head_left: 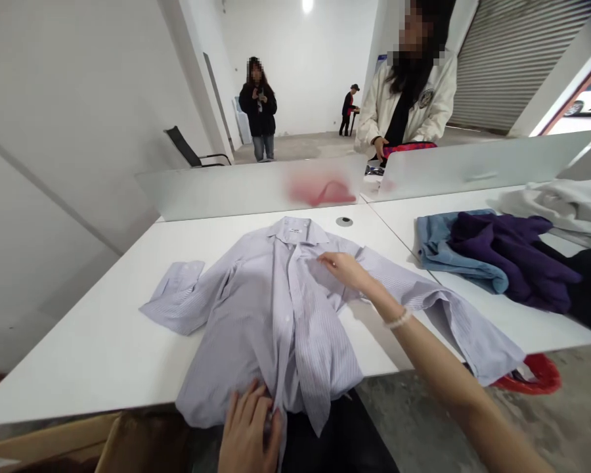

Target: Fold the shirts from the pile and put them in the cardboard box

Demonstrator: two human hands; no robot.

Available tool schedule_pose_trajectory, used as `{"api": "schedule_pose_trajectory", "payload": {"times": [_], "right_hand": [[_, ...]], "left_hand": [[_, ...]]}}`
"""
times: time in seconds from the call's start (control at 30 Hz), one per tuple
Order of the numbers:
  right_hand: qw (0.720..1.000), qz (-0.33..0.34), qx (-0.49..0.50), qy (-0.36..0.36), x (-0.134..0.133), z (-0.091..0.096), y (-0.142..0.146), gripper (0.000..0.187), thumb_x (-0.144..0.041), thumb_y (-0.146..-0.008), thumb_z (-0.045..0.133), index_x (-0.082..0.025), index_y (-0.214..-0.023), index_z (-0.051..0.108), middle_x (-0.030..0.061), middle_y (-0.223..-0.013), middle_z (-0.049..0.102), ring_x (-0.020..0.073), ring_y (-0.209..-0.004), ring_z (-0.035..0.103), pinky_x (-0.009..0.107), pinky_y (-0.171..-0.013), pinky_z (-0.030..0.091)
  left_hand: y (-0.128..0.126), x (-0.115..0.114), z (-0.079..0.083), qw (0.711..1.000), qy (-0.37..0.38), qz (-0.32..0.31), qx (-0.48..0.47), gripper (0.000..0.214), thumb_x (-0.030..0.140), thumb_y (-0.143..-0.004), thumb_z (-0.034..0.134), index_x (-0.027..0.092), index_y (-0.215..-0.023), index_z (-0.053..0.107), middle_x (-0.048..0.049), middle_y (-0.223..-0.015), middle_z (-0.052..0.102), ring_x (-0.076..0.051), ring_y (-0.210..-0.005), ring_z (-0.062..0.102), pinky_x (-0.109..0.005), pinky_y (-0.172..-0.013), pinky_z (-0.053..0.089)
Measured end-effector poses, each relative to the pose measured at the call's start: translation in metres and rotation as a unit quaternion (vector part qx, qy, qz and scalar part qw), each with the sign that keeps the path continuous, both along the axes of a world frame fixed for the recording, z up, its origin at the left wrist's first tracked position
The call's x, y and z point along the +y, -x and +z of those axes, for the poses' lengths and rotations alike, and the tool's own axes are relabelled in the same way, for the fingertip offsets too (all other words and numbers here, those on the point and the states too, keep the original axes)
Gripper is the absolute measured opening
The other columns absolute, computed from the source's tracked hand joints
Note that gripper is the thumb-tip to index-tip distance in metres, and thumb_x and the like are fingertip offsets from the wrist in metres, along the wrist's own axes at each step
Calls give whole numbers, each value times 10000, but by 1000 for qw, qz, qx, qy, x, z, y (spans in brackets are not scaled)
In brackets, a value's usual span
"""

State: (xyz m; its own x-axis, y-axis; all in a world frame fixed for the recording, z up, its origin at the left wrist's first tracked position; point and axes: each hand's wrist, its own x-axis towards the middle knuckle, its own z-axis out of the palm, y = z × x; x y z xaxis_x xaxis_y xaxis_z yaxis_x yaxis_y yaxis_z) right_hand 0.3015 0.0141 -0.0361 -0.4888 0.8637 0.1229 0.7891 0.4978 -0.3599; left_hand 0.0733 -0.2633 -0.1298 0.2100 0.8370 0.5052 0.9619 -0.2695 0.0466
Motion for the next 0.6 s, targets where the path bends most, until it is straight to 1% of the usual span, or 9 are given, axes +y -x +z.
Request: {"api": "schedule_pose_trajectory", "payload": {"times": [0.07, 0.17, 0.23, 0.3, 0.33, 0.4, 0.47, 0.53, 0.6], "right_hand": [[999, -17, -48, -5, 33, -11, 14, 380, -141, -947, 331, -165, -1194, 619, 81, -1204, 652, 197, -1100, 603, 268, -907, 438], [996, -21, -83, -6, 56, -35, 33, 375, -188, -959, 354, -154, -1255, 584, 126, -1260, 608, 239, -1164, 558, 324, -961, 410], [994, -30, -100, -16, 62, -53, 45, 415, -266, -976, 354, -157, -1352, 493, 164, -1361, 513, 293, -1276, 449, 424, -1021, 358], [992, -47, -114, -28, 67, -69, 54, 476, -321, -994, 300, -157, -1435, 375, 200, -1451, 386, 341, -1366, 304, 537, -1053, 278], [991, -53, -119, -33, 72, -75, 57, 492, -331, -1000, 266, -159, -1456, 334, 209, -1475, 338, 351, -1388, 250, 571, -1058, 241], [990, -56, -126, -40, 85, -83, 59, 499, -338, -1005, 228, -173, -1469, 305, 205, -1496, 296, 352, -1405, 200, 593, -1067, 198], [990, -48, -126, -42, 104, -87, 58, 493, -351, -1003, 239, -193, -1463, 320, 182, -1498, 301, 345, -1406, 195, 581, -1076, 190], [991, -39, -121, -42, 126, -87, 52, 478, -355, -997, 266, -206, -1443, 355, 159, -1488, 328, 337, -1397, 217, 566, -1077, 208], [992, -40, -110, -45, 149, -86, 45, 452, -334, -988, 306, -201, -1407, 405, 152, -1453, 384, 331, -1372, 271, 559, -1065, 245]], "left_hand": [[4, -3, -1, 999, -7, -35, 22, 108, 303, -879, 503, 244, -860, 591, -38, -984, 721, -238, -989, 671, -428, -850, 539], [12, -1, -8, 998, -24, -56, 31, 120, 283, -881, 509, 247, -888, 624, -21, -967, 726, -197, -966, 677, -358, -855, 538], [18, 5, -15, 996, -50, -55, 41, 167, 271, -879, 504, 234, -961, 645, -34, -1008, 722, -192, -984, 669, -341, -863, 530], [22, 13, -21, 993, -77, -48, 70, 252, 285, -871, 514, 214, -1074, 645, -61, -1100, 702, -217, -1043, 645, -353, -861, 524], [22, 17, -24, 991, -86, -45, 89, 301, 296, -868, 517, 207, -1131, 634, -73, -1149, 685, -235, -1071, 630, -364, -856, 521], [19, 27, -29, 989, -86, -31, 116, 375, 314, -868, 510, 211, -1217, 602, -88, -1227, 647, -276, -1126, 597, -399, -861, 508], [10, 38, -33, 991, -70, -3, 110, 405, 318, -873, 496, 225, -1257, 579, -98, -1279, 614, -318, -1185, 550, -449, -894, 484], [-3, 51, -35, 995, -50, 23, 85, 423, 302, -872, 492, 227, -1282, 561, -111, -1327, 575, -346, -1241, 497, -496, -936, 456], [-16, 67, -35, 997, -37, 18, 68, 445, 287, -866, 500, 231, -1305, 540, -112, -1358, 548, -343, -1258, 479, -498, -941, 458]]}}
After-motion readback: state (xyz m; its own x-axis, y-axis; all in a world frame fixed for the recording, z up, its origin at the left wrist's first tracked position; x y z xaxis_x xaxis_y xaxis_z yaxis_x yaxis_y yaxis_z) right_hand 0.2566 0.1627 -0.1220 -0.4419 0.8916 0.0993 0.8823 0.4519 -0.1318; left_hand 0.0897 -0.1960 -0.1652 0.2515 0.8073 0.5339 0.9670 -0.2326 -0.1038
